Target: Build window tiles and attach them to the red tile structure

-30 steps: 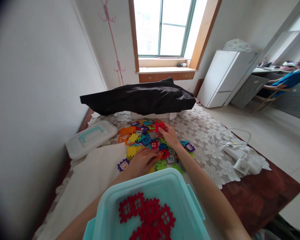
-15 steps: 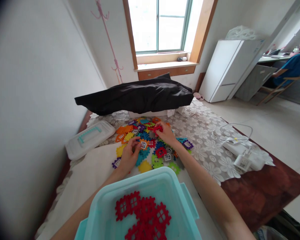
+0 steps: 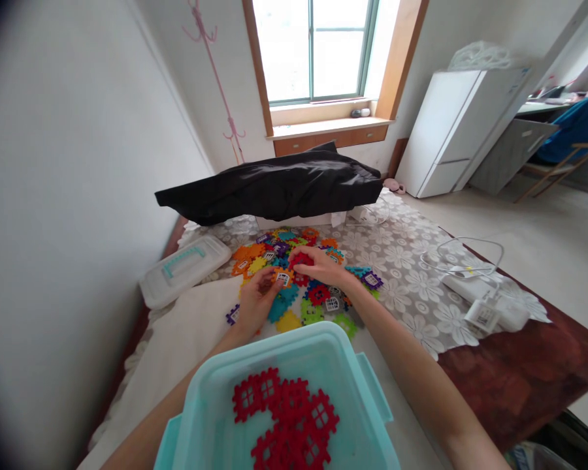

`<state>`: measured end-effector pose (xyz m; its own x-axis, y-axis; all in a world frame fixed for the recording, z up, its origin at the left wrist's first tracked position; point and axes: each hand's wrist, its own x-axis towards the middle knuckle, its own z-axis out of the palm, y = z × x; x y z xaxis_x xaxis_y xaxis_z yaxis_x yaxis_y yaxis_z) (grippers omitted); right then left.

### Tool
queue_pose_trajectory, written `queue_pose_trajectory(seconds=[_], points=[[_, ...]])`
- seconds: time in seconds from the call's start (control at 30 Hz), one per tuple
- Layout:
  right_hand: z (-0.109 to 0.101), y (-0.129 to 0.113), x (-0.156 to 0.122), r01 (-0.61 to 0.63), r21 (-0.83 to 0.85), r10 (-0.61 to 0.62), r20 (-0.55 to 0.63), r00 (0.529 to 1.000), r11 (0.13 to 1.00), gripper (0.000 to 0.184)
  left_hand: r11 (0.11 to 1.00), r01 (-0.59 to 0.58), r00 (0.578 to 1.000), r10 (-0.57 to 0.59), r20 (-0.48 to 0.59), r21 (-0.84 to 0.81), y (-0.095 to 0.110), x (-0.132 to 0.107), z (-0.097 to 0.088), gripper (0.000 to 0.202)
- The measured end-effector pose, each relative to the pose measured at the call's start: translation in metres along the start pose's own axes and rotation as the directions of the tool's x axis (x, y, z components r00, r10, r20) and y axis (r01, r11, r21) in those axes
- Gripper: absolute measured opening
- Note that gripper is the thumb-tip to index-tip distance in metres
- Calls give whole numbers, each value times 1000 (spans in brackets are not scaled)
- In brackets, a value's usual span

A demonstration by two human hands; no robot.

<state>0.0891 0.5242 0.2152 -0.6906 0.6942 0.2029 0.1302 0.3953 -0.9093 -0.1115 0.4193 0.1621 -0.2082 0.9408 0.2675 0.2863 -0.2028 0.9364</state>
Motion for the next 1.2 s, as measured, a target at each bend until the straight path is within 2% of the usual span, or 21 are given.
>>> queue_pose_trajectory(seconds=[0.17,0.33,0.5,0.6,0.7,0.8,1.0,1.2], points=[[14,-12,-1,-24,112,15,81,997,993,36,983,70,997,-76,-32,-168,5,1,-1,44],[28,-5,2,-99,103,95,40,995,990,36,954,116,988,-138,-62,-276,6,4,0,45],[32,-4,3,-63,31,64,-21,998,998,33,932,149,984,-174,-47,-331,11,5,-1,43],[33,-5,4,-95,81,99,-44,994,992,34,919,162,982,-185,-30,-359,13,6,-2,43],[34,-5,4,-156,184,171,-64,983,970,32,916,166,983,-183,-12,-366,14,7,-3,43],[34,-3,3,-172,219,190,-61,980,960,32,916,167,983,-183,-7,-366,15,7,-3,41],[37,-4,3,-208,227,223,-41,974,951,40,931,175,983,-186,-6,-321,16,5,-4,42],[34,-8,2,-204,139,209,-24,978,969,40,954,141,988,-150,-17,-264,17,1,-3,39]])
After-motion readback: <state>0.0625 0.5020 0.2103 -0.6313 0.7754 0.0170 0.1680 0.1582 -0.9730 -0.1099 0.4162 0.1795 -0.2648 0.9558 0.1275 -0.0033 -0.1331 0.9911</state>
